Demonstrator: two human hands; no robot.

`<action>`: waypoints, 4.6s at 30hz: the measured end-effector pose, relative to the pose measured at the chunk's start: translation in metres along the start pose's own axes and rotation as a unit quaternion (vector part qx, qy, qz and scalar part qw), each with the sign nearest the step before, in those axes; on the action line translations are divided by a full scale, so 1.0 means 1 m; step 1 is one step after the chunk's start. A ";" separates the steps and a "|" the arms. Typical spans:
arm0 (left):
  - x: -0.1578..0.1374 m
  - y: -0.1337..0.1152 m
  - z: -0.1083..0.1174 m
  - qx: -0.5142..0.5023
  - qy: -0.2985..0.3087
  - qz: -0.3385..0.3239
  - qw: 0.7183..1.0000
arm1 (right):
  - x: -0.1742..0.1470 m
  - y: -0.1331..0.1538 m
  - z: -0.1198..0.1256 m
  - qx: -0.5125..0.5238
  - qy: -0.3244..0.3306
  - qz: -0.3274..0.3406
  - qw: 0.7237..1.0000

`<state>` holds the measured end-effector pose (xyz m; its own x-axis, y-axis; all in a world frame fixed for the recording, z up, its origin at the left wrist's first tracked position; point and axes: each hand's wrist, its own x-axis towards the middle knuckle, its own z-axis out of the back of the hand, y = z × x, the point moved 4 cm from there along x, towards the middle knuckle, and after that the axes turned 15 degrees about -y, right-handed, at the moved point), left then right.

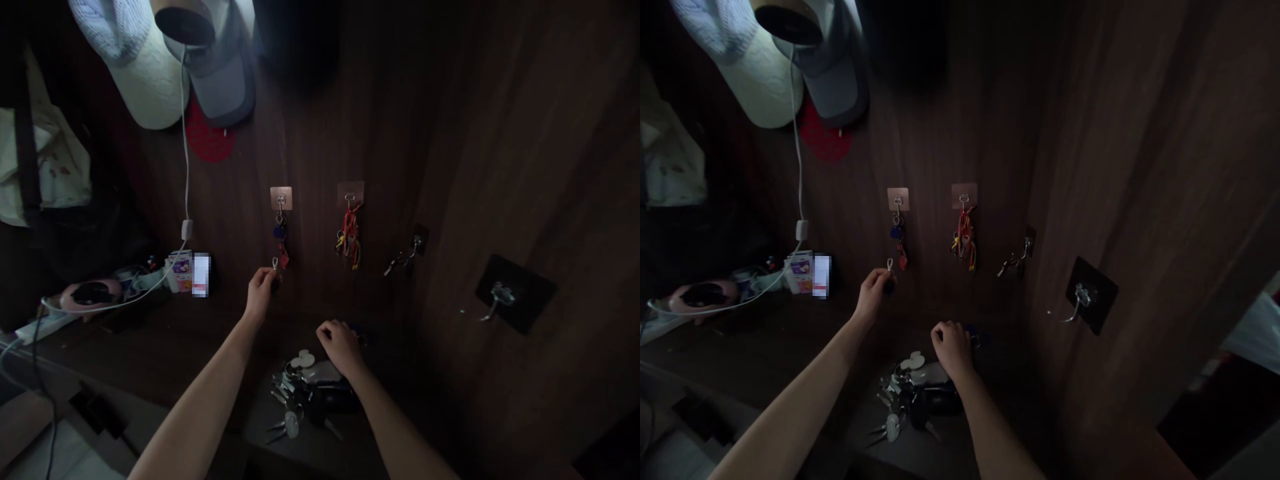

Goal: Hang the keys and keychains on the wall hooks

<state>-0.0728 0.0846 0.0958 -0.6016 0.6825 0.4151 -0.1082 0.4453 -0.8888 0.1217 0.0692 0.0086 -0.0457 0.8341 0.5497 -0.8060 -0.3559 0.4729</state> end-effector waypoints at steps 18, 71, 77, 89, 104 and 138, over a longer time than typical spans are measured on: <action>0.085 -0.058 -0.055 -0.070 -0.025 0.039 0.996 | 0.000 0.001 0.002 -0.020 0.012 -0.011 1.000; -0.073 0.057 0.010 0.183 0.225 0.000 0.957 | 0.022 -0.062 0.057 0.020 -0.060 -0.132 0.989; -0.073 0.055 0.010 0.193 0.223 -0.001 0.956 | 0.014 -0.080 0.049 -0.047 0.021 -0.129 0.990; -0.074 0.055 0.010 0.184 0.226 -0.002 0.957 | 0.011 -0.043 0.017 0.033 0.034 -0.039 0.998; -0.080 0.056 0.006 0.192 0.268 -0.049 0.943 | 0.005 -0.011 -0.013 0.345 0.029 -0.114 0.931; -0.080 0.049 0.004 -0.079 0.232 0.212 0.946 | 0.003 0.022 0.007 0.448 0.037 -0.106 0.887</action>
<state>-0.0326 0.0495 0.0179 -0.1478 0.9839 0.1004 0.2063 0.1299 -0.9698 0.1079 0.0604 0.0258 -0.0146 0.9362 0.3511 -0.0108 -0.3512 0.9362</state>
